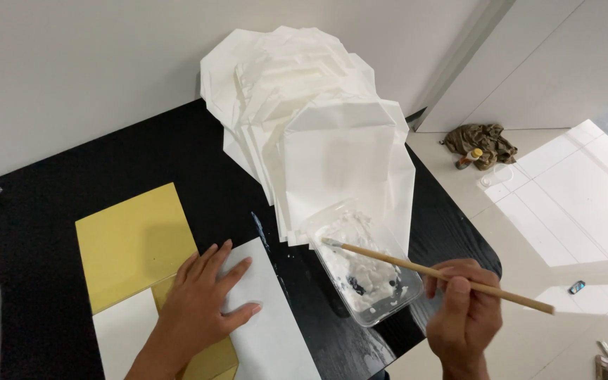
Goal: Manually assembling paper bags by folding paper sheets and applying glue with a brush.
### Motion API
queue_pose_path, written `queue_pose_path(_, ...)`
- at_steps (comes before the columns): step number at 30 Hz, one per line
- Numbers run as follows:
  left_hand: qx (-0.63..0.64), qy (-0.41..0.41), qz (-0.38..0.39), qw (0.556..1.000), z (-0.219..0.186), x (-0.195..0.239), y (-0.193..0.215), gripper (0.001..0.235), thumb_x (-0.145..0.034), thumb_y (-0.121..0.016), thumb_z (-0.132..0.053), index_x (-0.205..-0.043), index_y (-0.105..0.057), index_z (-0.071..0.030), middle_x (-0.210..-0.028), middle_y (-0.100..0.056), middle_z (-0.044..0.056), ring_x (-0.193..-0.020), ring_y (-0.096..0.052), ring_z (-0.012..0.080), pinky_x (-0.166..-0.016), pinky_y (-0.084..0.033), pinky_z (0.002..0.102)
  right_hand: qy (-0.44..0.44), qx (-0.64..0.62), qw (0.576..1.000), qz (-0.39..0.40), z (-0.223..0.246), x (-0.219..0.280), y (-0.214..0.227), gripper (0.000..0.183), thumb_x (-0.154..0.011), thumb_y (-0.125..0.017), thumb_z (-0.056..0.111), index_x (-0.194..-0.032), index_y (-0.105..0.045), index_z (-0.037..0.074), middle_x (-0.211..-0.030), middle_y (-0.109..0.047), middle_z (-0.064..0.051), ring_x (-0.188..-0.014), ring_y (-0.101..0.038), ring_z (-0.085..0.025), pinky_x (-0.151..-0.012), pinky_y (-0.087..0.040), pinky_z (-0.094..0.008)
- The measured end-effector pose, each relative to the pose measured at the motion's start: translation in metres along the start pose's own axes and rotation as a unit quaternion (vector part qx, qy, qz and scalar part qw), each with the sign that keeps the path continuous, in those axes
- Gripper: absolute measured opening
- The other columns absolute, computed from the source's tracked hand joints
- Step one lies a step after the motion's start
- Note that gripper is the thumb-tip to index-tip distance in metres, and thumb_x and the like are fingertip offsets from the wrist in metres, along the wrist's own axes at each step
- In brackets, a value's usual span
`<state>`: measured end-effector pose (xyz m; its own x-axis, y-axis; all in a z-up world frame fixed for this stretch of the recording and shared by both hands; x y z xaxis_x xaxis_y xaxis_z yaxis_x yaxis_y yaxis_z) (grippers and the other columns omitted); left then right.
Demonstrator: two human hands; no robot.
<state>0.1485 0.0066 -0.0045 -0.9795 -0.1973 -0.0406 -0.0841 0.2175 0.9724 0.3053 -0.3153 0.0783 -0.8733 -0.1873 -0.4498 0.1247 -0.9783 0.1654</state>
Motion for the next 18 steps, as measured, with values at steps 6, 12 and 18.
queue_pose_path(6,0.038,-0.021,0.0,0.999,0.001,-0.002,0.006,0.068,-0.085,-0.066,-0.066,-0.135,-0.065,-0.019,-0.15,-0.048,0.022,-0.137,-0.045,0.0405,-0.111,-0.031,0.053,-0.01,0.01,1.0,0.011,0.003,-0.002,0.0,0.009,-0.106,-0.04,0.002,-0.105,-0.048,0.003,-0.09,-0.059,-0.013,-0.065,-0.052,-0.015,-0.061,-0.047,-0.026)
queue_pose_path(12,0.069,-0.037,-0.023,0.997,0.001,-0.001,0.011,0.065,-0.084,-0.07,-0.06,-0.135,-0.063,-0.019,-0.147,-0.05,0.02,-0.135,-0.045,0.0399,-0.111,-0.029,0.053,0.031,0.043,0.998,-0.043,0.022,-0.003,0.006,0.009,-0.112,-0.037,0.006,-0.107,-0.045,0.006,-0.083,-0.059,-0.011,-0.06,-0.049,-0.015,-0.058,-0.047,-0.026)
queue_pose_path(18,0.085,-0.007,0.008,0.996,0.006,-0.004,0.009,0.067,-0.082,-0.073,-0.06,-0.136,-0.063,-0.021,-0.149,-0.048,0.017,-0.138,-0.04,0.0361,-0.115,-0.023,0.051,0.03,0.043,0.998,-0.022,0.035,0.0,-0.003,0.011,-0.109,-0.037,-0.003,-0.105,-0.045,0.004,-0.081,-0.054,-0.01,-0.06,-0.048,-0.014,-0.055,-0.047,-0.025)
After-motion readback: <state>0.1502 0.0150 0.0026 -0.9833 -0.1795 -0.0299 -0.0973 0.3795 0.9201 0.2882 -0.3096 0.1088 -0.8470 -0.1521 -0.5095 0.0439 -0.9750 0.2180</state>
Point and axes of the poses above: each hand's wrist, its own x-axis away from the middle knuckle, its own y-axis out of the back of the hand, z = x × y, the point moved 8 cm from there along -x, towards the middle knuckle
